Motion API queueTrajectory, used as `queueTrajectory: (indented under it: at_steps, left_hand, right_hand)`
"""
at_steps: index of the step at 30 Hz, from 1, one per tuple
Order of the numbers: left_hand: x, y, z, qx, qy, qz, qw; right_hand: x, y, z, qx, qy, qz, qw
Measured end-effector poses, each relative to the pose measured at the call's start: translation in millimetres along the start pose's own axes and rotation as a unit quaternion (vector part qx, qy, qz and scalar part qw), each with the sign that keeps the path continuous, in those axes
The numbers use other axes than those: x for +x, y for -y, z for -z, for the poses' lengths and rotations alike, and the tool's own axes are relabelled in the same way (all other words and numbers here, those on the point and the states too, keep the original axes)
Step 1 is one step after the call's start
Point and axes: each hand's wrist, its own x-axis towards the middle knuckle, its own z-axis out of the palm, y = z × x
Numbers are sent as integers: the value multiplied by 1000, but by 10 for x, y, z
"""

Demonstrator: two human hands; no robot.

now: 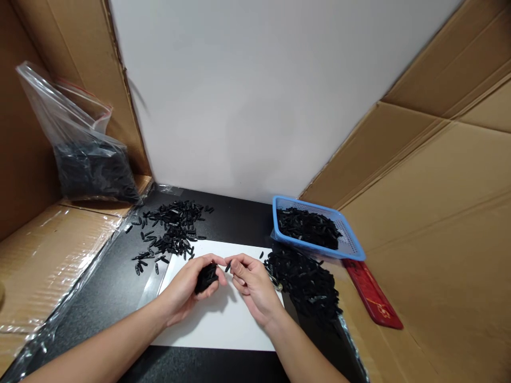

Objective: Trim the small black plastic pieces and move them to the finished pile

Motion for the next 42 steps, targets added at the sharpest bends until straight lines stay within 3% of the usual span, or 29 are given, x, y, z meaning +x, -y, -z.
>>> queueTrajectory:
  at_steps: [6, 14, 22, 33, 42]
  left_hand:
    - [18, 15, 15, -24, 27, -13, 999]
    - [-7, 7, -13, 2, 19, -5, 1000]
    - [-27, 18, -33, 26, 18, -20, 999]
    - [0, -9, -19, -40, 4, -6, 999]
    - [8, 24, 20, -17, 1, -27, 999]
  right_hand:
    - [2, -5, 2, 12, 12, 7, 1000]
    - [-40, 45, -58, 22, 4, -2, 1000]
    - [-64, -31, -114, -35, 3, 14, 999]
    - [-23, 16, -50, 6, -17, 16, 1000]
    - [-32, 33, -51, -4, -22, 26, 999]
